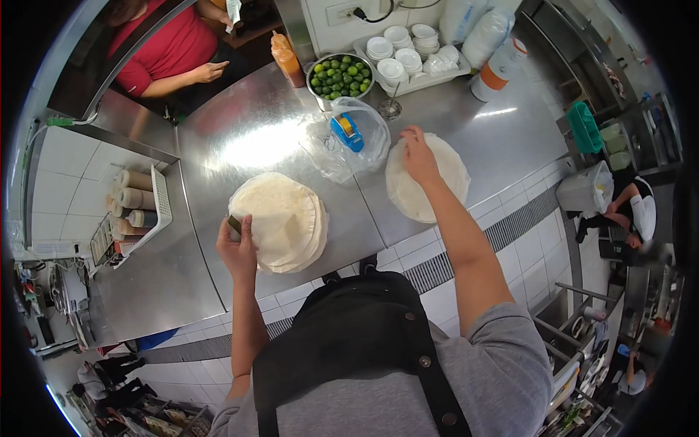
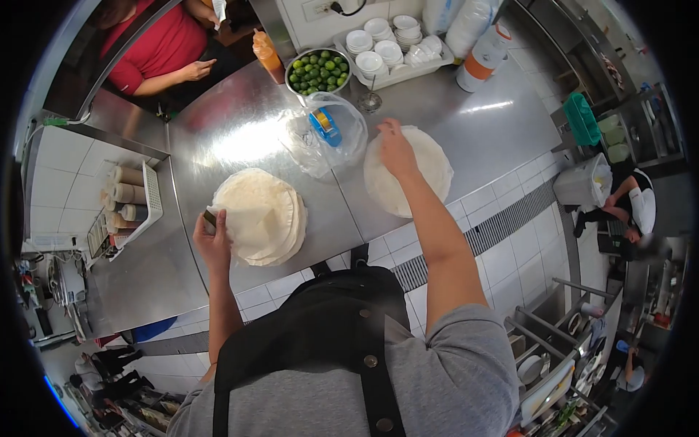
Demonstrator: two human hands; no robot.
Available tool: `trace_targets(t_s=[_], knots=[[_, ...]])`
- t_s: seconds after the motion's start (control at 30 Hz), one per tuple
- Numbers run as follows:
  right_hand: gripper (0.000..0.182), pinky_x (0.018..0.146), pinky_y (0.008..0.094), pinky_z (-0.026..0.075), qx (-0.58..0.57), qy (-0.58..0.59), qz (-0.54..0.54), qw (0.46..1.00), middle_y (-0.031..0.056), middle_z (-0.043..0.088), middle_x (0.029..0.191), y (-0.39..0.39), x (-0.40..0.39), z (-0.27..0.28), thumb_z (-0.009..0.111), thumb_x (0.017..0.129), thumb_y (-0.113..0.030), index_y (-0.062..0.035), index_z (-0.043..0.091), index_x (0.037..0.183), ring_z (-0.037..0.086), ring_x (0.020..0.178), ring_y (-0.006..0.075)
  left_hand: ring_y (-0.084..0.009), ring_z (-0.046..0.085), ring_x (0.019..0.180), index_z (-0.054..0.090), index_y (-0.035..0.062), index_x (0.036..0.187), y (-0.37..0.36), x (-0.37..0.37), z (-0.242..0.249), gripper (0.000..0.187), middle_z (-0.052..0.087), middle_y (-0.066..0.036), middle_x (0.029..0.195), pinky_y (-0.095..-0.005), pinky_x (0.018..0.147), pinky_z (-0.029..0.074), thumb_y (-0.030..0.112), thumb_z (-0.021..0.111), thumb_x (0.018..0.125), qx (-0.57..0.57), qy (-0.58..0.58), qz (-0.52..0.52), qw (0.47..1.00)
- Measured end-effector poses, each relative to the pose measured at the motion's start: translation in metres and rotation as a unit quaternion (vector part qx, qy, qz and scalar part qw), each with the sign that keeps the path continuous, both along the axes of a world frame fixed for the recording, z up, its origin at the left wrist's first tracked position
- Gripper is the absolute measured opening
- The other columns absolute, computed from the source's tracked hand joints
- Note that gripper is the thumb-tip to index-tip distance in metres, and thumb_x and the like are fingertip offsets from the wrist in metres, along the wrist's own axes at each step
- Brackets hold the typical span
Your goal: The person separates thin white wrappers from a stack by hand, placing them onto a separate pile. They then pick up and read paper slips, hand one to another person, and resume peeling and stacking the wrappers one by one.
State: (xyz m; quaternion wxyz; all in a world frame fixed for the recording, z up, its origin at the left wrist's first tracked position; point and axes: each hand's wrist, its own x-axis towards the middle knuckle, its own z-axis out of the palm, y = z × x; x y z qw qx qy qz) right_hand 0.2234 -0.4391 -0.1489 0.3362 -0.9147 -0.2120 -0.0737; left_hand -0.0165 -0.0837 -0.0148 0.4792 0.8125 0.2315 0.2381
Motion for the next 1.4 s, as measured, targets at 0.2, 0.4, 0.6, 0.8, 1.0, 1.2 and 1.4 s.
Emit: trace_targets(t_s=[0.2,0.4,0.6,0.8,1.0,1.2,1.4], knots=[[0.039,0.110,0.0584,0.028,-0.117,0.035,-0.170,0.978,0.0090,0.045,0.143,-0.005,-0.024,-0.020,0.062,0.091,-0.025,-0.0113,0.056,0.127,0.041,0.133,0.0346,-0.0049,0.051,0.058,0.063,-0.0008,0.089,-0.019,0.006,0.005,0.018,0.061,0.000,0.072,-0.0234,0.048,0.041,0.015,0.070,0.094,-0.014,0.015,-0.014,1.000],[0.057,0.114,0.0643,0.016,-0.198,0.009,-0.156,0.968,0.0094,0.035,0.155,0.012,-0.025,-0.006,0.058,0.095,-0.042,-0.0192,0.046,0.146,0.029,0.143,0.0348,-0.0074,0.049,0.062,0.064,-0.0012,0.094,-0.049,0.047,0.026,0.016,0.056,-0.003,0.067,-0.0266,0.055,0.042,0.015,0.063,0.097,-0.021,0.082,-0.272,0.959],[0.044,0.113,0.0385,0.034,0.328,0.199,0.216,0.898,0.0129,0.054,0.141,0.050,-0.073,0.147,0.060,0.096,-0.022,-0.0070,0.054,0.138,0.047,0.135,0.0244,-0.0060,0.050,0.078,0.064,-0.0013,0.096,-0.067,0.083,0.052,0.029,0.060,0.002,0.081,-0.0247,0.068,0.042,0.025,0.054,0.102,-0.152,0.124,-0.435,0.879],[0.041,0.105,0.0377,0.039,0.244,-0.050,0.109,0.962,0.0134,0.062,0.117,0.063,-0.114,0.196,0.075,0.082,-0.014,-0.0088,0.064,0.121,0.056,0.117,0.0280,-0.0084,0.058,0.088,0.067,-0.0016,0.115,-0.100,0.095,0.043,0.032,0.067,-0.003,0.098,-0.0245,0.077,0.048,0.025,0.055,0.101,-0.312,0.115,-0.352,0.875],[0.026,0.085,0.0344,0.051,0.222,-0.049,0.085,0.970,0.0087,0.064,0.102,0.066,-0.130,0.178,0.080,0.073,-0.005,-0.0048,0.069,0.096,0.063,0.100,0.0265,-0.0041,0.055,0.075,0.068,-0.0001,0.105,-0.117,0.099,0.039,0.026,0.065,0.001,0.088,-0.0201,0.065,0.044,0.023,0.059,0.100,-0.355,0.071,-0.335,0.870],[0.026,0.083,0.0377,0.052,0.268,-0.027,0.040,0.962,0.0122,0.066,0.097,0.073,-0.131,0.179,0.078,0.074,-0.008,-0.0036,0.067,0.097,0.064,0.094,0.0308,-0.0054,0.062,0.072,0.070,-0.0019,0.102,-0.123,0.090,0.034,0.018,0.070,-0.003,0.085,-0.0197,0.062,0.047,0.015,0.070,0.093,-0.381,0.013,-0.256,0.889],[0.026,0.080,0.0361,0.053,0.224,-0.014,0.022,0.974,0.0129,0.067,0.097,0.077,-0.128,0.175,0.076,0.073,-0.008,-0.0029,0.069,0.098,0.065,0.091,0.0296,-0.0065,0.065,0.074,0.070,-0.0029,0.105,-0.126,0.083,0.029,0.019,0.073,-0.006,0.089,-0.0199,0.062,0.050,0.010,0.070,0.092,-0.359,-0.017,-0.234,0.903]])
